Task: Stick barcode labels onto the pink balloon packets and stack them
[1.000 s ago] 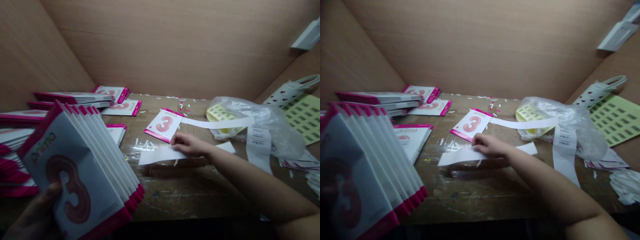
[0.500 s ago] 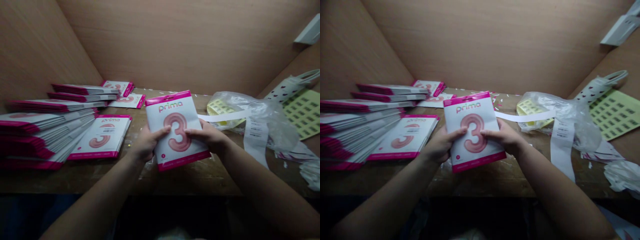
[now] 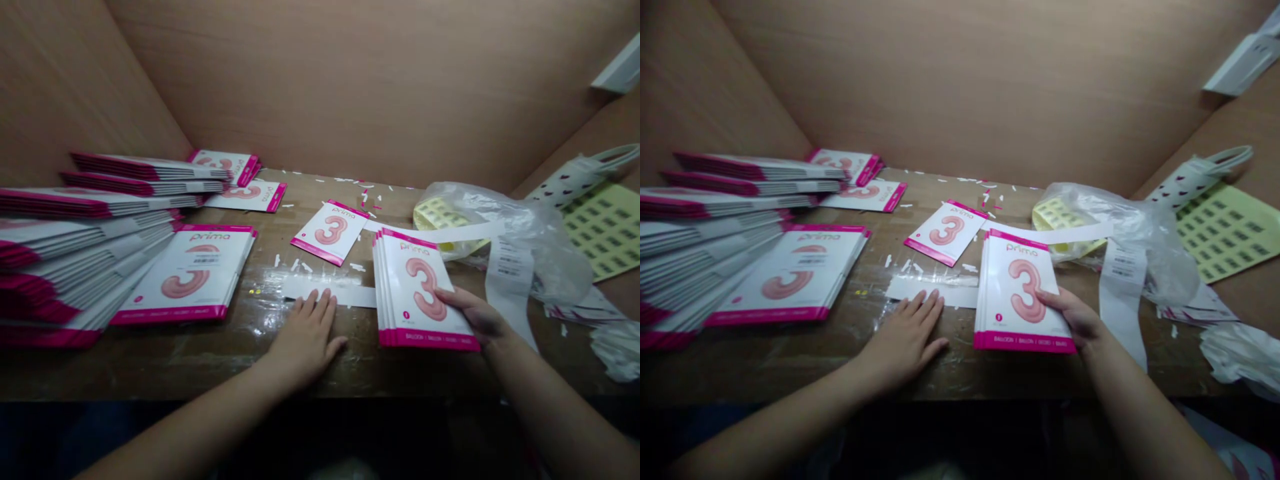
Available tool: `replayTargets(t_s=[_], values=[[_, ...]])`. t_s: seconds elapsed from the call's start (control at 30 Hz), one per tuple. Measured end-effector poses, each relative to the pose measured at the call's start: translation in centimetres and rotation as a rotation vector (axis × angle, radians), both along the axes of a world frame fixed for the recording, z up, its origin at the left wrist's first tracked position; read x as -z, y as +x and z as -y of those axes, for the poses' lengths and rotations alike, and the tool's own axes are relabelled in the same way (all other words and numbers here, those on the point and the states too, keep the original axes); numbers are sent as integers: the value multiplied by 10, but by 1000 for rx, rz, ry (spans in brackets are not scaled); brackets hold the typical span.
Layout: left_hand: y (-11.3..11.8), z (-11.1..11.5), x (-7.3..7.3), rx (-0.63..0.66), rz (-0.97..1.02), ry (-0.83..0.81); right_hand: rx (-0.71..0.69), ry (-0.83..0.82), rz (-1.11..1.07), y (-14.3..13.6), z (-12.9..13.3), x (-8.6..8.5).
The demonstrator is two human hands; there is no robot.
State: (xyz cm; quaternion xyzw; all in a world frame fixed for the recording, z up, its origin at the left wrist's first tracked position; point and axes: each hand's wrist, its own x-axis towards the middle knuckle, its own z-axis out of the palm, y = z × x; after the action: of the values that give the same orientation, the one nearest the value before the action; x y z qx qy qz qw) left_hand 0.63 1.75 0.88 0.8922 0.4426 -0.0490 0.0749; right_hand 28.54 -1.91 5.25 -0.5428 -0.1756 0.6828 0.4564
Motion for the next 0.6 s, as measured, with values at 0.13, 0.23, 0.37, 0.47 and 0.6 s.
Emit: replayTargets(t_s=[0.13,0.23,0.37,0.47,0.6], values=[[-2,24,-2,-77,-10,42,-109,32,-44,-40,3,14],[-9,22,3,-120,-3,66,-113,66,-26,-53,-1,22],[-18,15,6,-114,29,88,-121,141,36,-56,-11,27],[-21,13,9,-104,64,101,-145,225,83,-63,-19,30],[-30,5,27,-107,131,140,-118,273,395,-62,-23,31]])
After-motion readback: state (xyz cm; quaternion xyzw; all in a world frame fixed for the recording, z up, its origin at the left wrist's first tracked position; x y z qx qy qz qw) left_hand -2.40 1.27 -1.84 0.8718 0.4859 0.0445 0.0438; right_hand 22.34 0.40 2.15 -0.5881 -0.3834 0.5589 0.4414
